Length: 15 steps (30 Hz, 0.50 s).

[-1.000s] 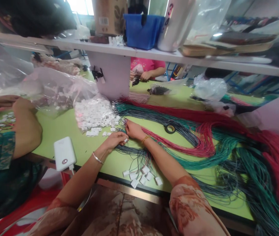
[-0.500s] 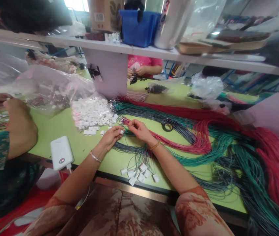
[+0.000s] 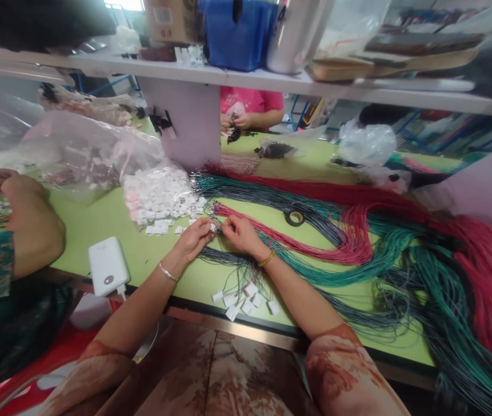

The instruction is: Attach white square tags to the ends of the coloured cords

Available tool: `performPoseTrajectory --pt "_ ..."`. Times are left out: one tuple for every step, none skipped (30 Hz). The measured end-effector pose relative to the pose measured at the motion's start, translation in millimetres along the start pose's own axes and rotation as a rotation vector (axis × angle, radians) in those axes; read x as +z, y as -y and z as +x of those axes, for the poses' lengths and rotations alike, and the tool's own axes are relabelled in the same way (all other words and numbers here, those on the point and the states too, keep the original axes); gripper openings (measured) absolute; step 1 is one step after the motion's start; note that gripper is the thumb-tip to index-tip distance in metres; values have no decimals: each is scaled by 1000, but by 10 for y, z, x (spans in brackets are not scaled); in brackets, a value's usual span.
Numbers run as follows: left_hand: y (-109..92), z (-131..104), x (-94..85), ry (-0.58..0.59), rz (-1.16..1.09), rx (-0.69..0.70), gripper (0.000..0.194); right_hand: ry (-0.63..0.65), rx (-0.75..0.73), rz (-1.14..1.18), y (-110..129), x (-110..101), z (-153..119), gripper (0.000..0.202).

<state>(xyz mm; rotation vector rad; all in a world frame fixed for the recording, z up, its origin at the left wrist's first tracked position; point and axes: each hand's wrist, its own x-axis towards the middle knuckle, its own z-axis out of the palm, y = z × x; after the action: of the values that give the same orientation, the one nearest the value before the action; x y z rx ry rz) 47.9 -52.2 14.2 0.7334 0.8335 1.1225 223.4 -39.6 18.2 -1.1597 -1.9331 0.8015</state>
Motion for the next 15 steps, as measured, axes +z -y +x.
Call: performPoseTrajectory --pt "2 -3 4 1 6 2 27 2 3 3 -2 7 3 24" --pt "6 -6 11 0 18 3 27 3 9 9 -2 16 6 25" --pt "11 -10 20 -1 36 4 27 5 19 21 0 27 9 25" --pt "19 -14 30 -5 63 10 28 7 33 36 3 40 11 26" --pt "30 -18 42 -15 99 25 28 12 48 52 6 52 12 26" --pt "43 -20 54 -30 141 47 28 17 60 65 9 63 12 27" --pt "58 -20 64 -48 183 72 28 22 66 71 12 71 10 27" --pt "74 -19 72 -67 217 94 28 25 63 70 14 74 8 26" --pt "89 -15 77 -85 237 109 29 28 51 60 16 70 5 25" --pt "103 -11 79 -102 241 116 30 33 32 45 17 62 1 23" --pt "115 -5 78 -114 234 115 31 41 12 28 19 51 -2 21" --pt "125 1 75 -123 224 111 32 51 -7 12 21 38 -6 18" --pt "134 7 70 -127 218 108 33 64 -21 -2 22 28 -9 16" --pt "142 12 66 -129 221 109 33 75 -29 -13 24 22 -14 15" --pt "148 16 62 -127 233 112 32 80 -29 -22 25 20 -19 14"
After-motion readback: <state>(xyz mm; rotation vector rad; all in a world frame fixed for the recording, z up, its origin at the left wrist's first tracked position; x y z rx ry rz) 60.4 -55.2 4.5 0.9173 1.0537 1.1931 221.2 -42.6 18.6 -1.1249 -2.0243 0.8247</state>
